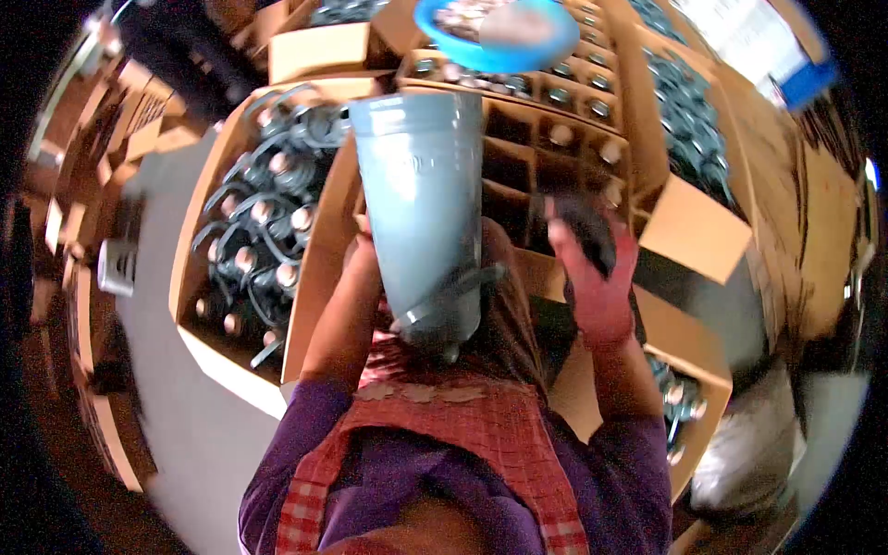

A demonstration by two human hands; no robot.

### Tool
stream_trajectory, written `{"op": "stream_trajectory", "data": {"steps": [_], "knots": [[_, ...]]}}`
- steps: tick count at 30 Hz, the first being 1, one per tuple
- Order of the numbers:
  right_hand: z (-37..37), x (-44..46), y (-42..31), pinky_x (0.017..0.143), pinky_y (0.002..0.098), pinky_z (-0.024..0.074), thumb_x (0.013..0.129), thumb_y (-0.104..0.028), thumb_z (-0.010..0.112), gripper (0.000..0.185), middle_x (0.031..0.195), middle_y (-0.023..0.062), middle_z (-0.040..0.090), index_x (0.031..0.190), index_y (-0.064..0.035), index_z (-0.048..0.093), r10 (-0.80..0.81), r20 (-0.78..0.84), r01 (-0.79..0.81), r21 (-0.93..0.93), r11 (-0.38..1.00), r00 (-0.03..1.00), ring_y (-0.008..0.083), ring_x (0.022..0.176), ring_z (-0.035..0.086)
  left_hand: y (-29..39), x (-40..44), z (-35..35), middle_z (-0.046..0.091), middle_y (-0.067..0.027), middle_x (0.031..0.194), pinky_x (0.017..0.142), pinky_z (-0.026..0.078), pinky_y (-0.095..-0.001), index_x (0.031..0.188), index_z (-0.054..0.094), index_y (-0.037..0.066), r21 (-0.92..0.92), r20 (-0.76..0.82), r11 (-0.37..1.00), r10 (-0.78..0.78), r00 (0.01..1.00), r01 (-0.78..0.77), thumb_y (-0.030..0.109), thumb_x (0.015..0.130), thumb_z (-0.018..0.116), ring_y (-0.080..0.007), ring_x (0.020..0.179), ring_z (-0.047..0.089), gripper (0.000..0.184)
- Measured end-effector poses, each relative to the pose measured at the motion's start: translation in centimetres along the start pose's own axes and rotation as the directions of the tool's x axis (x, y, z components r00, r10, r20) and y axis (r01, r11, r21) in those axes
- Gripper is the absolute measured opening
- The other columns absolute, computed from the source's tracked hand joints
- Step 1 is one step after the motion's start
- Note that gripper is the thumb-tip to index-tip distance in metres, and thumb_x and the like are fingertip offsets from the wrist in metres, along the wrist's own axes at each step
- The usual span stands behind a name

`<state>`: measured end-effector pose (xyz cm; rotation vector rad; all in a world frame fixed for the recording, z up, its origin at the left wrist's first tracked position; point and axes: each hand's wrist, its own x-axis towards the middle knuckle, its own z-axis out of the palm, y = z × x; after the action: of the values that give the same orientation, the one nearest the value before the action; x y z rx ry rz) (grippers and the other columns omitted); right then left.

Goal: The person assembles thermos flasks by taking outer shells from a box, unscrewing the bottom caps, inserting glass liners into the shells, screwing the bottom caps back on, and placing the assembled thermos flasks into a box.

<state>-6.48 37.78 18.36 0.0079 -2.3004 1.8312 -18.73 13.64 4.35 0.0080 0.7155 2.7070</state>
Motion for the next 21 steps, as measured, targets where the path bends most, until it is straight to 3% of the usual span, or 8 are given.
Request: {"op": "stream_trajectory", "data": {"steps": [2,5,8,9,14,16,19,21], "knots": [[0.4,3.6,-1.5,0.092,0.0362,0.0418,0.078,-0.021,0.066,0.047,0.11,0.0164,0.058,0.118,0.0,0.053,-0.515,-0.041,0.482,-0.297,0.824,0.856,0.0278,0.104,0.056,-3.2,-0.9,2.1,0.048,-0.0169,0.128,0.096,0.043,-0.0427,0.133,0.038,0.002,0.092,0.011,0.983,-0.157,0.987,0.156,0.037,0.09,0.038,-0.0292,0.111,0.053,0.055],[4.5,7.7,-2.1,0.081,0.037,0.0472,0.077,-0.035,0.064,0.046,0.102,0.0163,0.063,0.114,-0.0069,0.059,-0.314,0.211,0.375,-0.623,0.687,0.926,0.0307,0.094,0.061,-3.3,-1.8,4.3,0.048,-0.0169,0.128,0.096,0.042,-0.0428,0.133,0.037,0.002,0.235,-0.071,0.932,-0.266,0.961,0.276,0.036,0.09,0.039,-0.0293,0.112,0.053,0.056],[5.8,10.8,0.0,0.069,0.0357,0.0488,0.076,-0.037,0.067,0.04,0.081,0.0124,0.065,0.09,0.0002,0.065,-0.226,0.243,0.259,-0.113,0.959,0.943,0.0234,0.073,0.064,1.2,-2.0,5.5,0.048,-0.0169,0.128,0.097,0.042,-0.0429,0.133,0.037,0.002,0.306,-0.227,0.927,-0.151,0.962,0.218,0.036,0.089,0.04,-0.0295,0.112,0.053,0.056],[6.4,11.1,1.4,0.068,0.0347,0.0487,0.077,-0.036,0.065,0.038,0.079,0.0122,0.064,0.086,0.001,0.064,-0.181,0.192,0.115,0.312,0.943,0.965,0.0219,0.071,0.063,3.0,-0.1,-2.1,0.049,-0.0177,0.127,0.098,0.041,-0.0436,0.134,0.037,0.001,0.434,0.06,0.9,-0.07,0.996,0.037,0.03,0.079,0.05,-0.03,0.113,0.052,0.063],[9.8,15.4,10.8,0.079,0.0338,0.0453,0.088,-0.03,0.049,0.031,0.074,0.0127,0.06,0.077,-0.0022,0.058,-0.086,0.398,-0.347,0.871,0.347,0.914,0.0241,0.081,0.059,6.9,1.5,4.9,0.049,-0.0198,0.127,0.101,0.036,-0.0421,0.128,0.043,-0.004,0.558,0.484,0.742,0.074,0.872,-0.372,0.032,0.074,0.066,-0.0312,0.114,0.05,0.069],[14.1,17.1,14.2,0.08,0.0327,0.046,0.09,-0.025,0.049,0.026,0.078,0.0112,0.062,0.083,-0.0024,0.06,-0.256,0.004,0.149,0.805,0.575,0.967,0.0229,0.081,0.06,9.0,2.3,3.3,0.057,-0.0166,0.114,0.095,0.04,-0.0364,0.117,0.053,-0.003,0.736,0.457,0.461,0.201,0.866,-0.496,0.034,0.075,0.067,-0.0262,0.103,0.056,0.058],[13.0,18.6,14.6,0.078,0.0282,0.0479,0.083,-0.019,0.064,0.024,0.088,0.0041,0.066,0.1,-0.0027,0.063,-0.067,0.241,-0.168,0.825,0.54,0.968,0.0157,0.083,0.062,9.4,2.0,10.0,0.065,-0.0108,0.084,0.078,0.046,-0.028,0.093,0.066,-0.002,0.852,0.505,-0.041,0.331,0.797,-0.523,0.036,0.075,0.071,-0.0154,0.079,0.06,0.043],[7.2,16.8,11.4,0.076,0.0291,0.0484,0.08,-0.022,0.069,0.029,0.092,0.0062,0.067,0.099,-0.0005,0.065,0.138,0.068,-0.154,0.438,0.886,0.988,0.0152,0.081,0.062,10.7,3.4,11.1,0.061,-0.0124,0.1,0.083,0.046,-0.0315,0.103,0.063,0.0,0.933,0.361,-0.159,0.43,0.827,-0.324,0.034,0.083,0.062,-0.0179,0.092,0.058,0.039]]}}
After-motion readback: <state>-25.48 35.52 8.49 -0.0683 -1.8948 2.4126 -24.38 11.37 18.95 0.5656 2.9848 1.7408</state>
